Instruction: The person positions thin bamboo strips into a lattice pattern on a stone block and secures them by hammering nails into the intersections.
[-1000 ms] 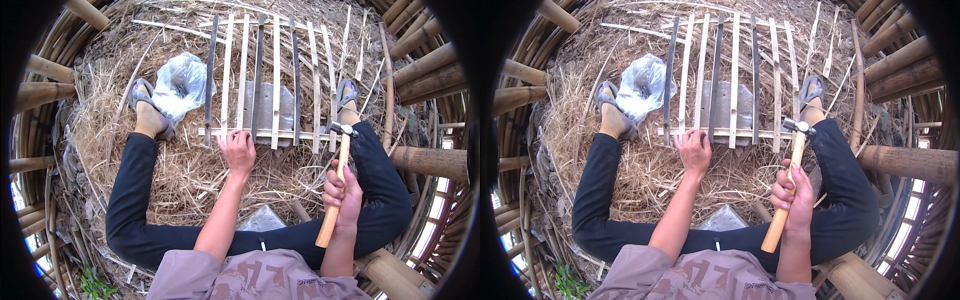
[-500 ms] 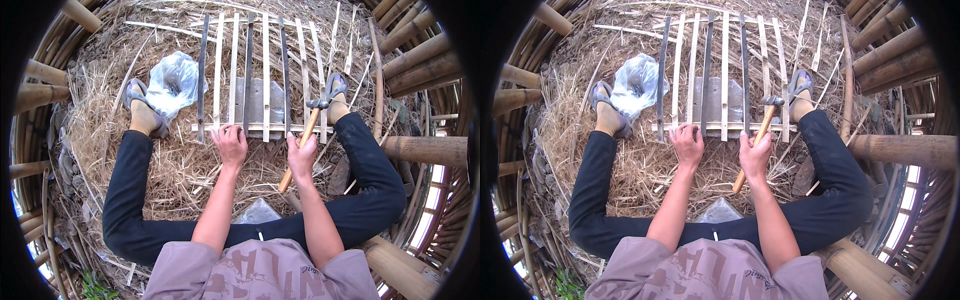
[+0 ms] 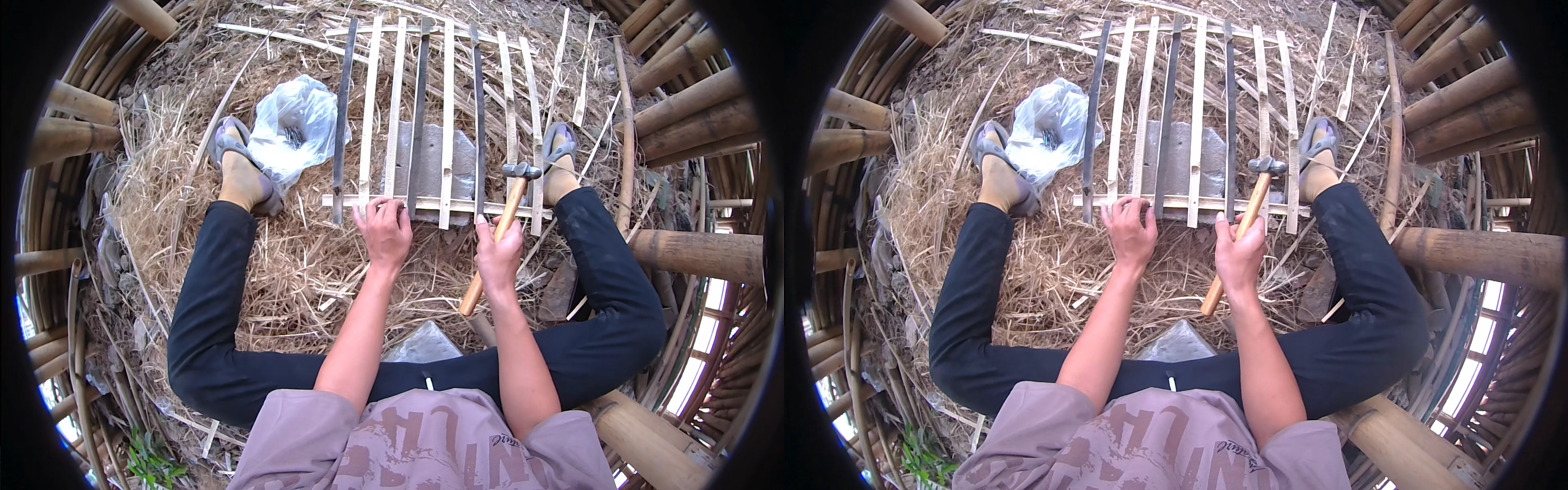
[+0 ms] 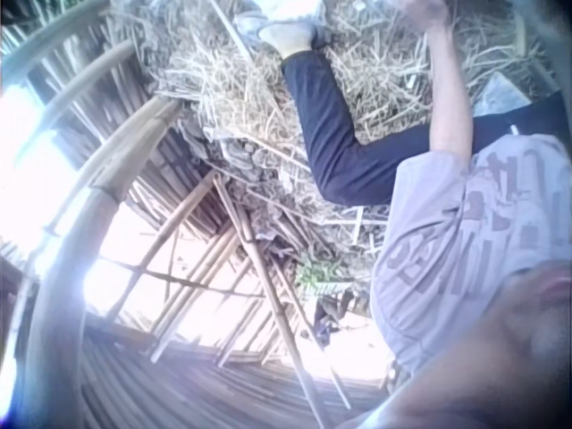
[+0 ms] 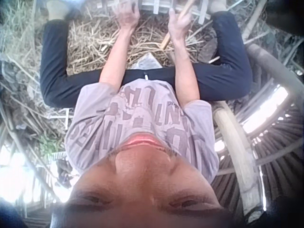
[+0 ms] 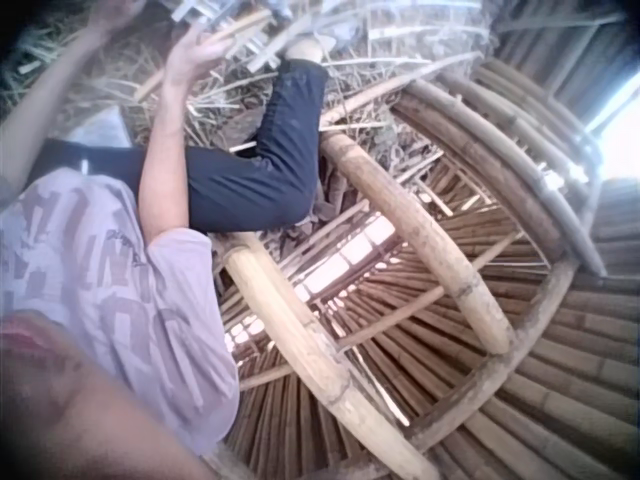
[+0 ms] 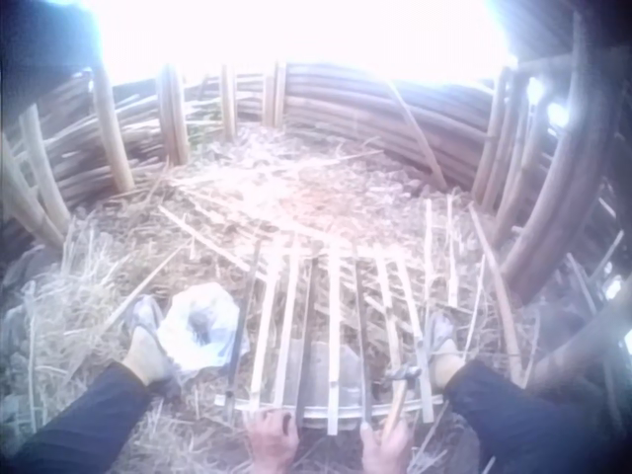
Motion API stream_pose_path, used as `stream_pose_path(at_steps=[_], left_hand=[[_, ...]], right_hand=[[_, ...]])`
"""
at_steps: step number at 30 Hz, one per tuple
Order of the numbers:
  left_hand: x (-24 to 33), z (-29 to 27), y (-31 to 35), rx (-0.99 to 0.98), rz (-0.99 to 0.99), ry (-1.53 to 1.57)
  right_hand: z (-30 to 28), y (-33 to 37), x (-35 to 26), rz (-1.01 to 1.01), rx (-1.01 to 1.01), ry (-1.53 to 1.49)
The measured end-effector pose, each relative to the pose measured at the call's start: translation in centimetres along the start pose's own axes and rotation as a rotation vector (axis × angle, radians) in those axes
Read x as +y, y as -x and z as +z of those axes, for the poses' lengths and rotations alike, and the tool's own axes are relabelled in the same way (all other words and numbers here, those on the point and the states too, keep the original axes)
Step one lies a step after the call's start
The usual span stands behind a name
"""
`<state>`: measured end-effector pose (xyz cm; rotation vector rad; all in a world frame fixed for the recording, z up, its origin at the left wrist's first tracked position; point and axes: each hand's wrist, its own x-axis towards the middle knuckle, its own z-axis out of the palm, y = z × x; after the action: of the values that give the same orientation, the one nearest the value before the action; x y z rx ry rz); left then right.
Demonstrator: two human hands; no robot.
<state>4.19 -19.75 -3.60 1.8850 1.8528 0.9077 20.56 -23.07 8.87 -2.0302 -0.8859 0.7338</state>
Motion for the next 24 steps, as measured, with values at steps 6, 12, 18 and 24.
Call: stream_pose_path(at_steps=[6,12,18,24], left_hand=[[-0.3,0.0,-0.1,0.072,-0.021,0.143],[0.1,0.2,-0.3,0.085,-0.033,0.191],[-0.3,0.8,-0.9,0.069,-0.018,0.198],[-0.2,0.9,-1.1,0.05,-0.041,0.207]], right_hand=[[0.3,0.1,1.7,0.034,-0.072,-0.066],[0.6,0.4,2.0,0.083,-0.148,-0.094],[1.1,0.4,2.2,0.051,-0.15,-0.024],[1.0,0.3,3.0,0.079,-0.155,-0.055]])
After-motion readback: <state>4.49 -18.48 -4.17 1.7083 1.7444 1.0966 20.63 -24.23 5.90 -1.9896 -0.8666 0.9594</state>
